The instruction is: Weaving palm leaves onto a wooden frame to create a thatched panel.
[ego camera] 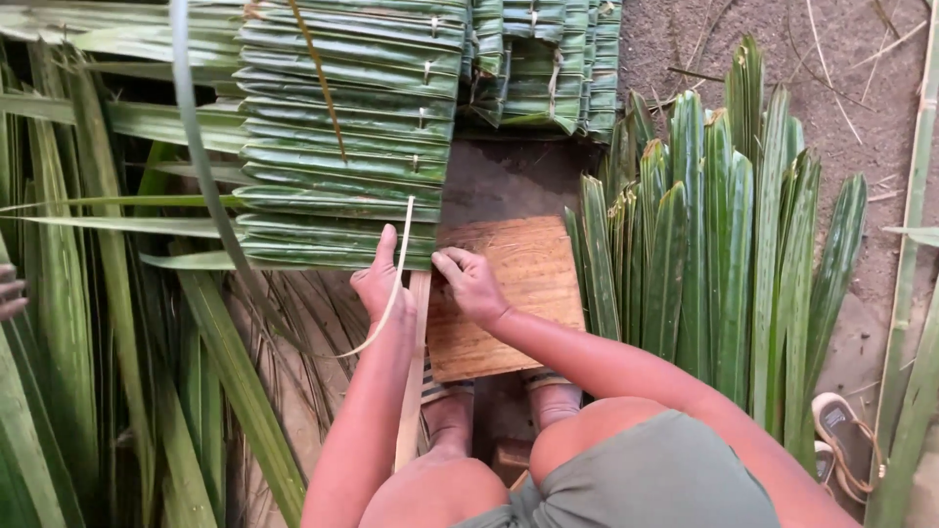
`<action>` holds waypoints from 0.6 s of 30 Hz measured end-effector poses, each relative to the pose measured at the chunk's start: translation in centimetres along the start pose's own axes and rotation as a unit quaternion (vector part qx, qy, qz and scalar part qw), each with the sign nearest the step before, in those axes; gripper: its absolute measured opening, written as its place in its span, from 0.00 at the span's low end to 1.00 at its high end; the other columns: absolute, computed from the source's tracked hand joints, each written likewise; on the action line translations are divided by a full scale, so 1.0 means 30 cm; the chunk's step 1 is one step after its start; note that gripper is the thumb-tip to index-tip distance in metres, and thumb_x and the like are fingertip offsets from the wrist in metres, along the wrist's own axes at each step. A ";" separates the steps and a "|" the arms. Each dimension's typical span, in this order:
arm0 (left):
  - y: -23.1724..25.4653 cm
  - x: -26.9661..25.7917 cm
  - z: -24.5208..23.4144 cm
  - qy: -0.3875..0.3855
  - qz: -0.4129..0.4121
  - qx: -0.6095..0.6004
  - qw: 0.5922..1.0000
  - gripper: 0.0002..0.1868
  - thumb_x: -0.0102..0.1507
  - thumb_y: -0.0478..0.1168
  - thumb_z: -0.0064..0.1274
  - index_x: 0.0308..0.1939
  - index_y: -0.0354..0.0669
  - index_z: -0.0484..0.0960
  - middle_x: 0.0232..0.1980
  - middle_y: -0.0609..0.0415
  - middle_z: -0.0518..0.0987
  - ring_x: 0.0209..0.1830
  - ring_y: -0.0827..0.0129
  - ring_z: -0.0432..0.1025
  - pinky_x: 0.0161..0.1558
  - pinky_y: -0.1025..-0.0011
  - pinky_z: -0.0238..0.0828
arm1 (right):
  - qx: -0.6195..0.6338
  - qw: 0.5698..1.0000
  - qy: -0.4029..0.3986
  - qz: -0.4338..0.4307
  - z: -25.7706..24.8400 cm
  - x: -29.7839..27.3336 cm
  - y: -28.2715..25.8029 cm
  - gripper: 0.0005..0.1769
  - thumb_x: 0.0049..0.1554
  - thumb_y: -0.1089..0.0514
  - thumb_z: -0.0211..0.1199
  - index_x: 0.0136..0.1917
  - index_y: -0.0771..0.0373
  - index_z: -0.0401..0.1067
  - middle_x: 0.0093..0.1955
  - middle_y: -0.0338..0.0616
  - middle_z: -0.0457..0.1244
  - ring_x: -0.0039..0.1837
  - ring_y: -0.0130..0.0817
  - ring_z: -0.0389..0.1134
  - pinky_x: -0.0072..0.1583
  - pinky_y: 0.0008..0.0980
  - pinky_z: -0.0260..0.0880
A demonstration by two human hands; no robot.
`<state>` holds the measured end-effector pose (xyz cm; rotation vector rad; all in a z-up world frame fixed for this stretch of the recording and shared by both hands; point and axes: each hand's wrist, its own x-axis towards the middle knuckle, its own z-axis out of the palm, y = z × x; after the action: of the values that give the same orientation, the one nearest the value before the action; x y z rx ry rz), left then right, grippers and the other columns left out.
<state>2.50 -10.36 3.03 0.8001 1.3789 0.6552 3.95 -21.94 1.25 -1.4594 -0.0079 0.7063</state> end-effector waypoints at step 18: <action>0.054 -0.042 0.017 -0.006 0.001 0.022 1.000 0.30 0.46 0.41 0.81 0.13 0.34 0.69 0.19 0.50 0.64 0.25 0.71 0.62 0.44 0.57 0.71 | -0.003 0.998 0.056 0.010 0.018 0.033 0.039 0.12 0.64 0.56 0.61 0.38 0.57 0.78 0.27 0.37 0.65 0.34 0.22 0.65 0.41 0.23 0.68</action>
<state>2.97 -10.47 5.09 0.8401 1.3865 0.6233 4.02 -21.08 -0.12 -1.5040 0.0918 0.6410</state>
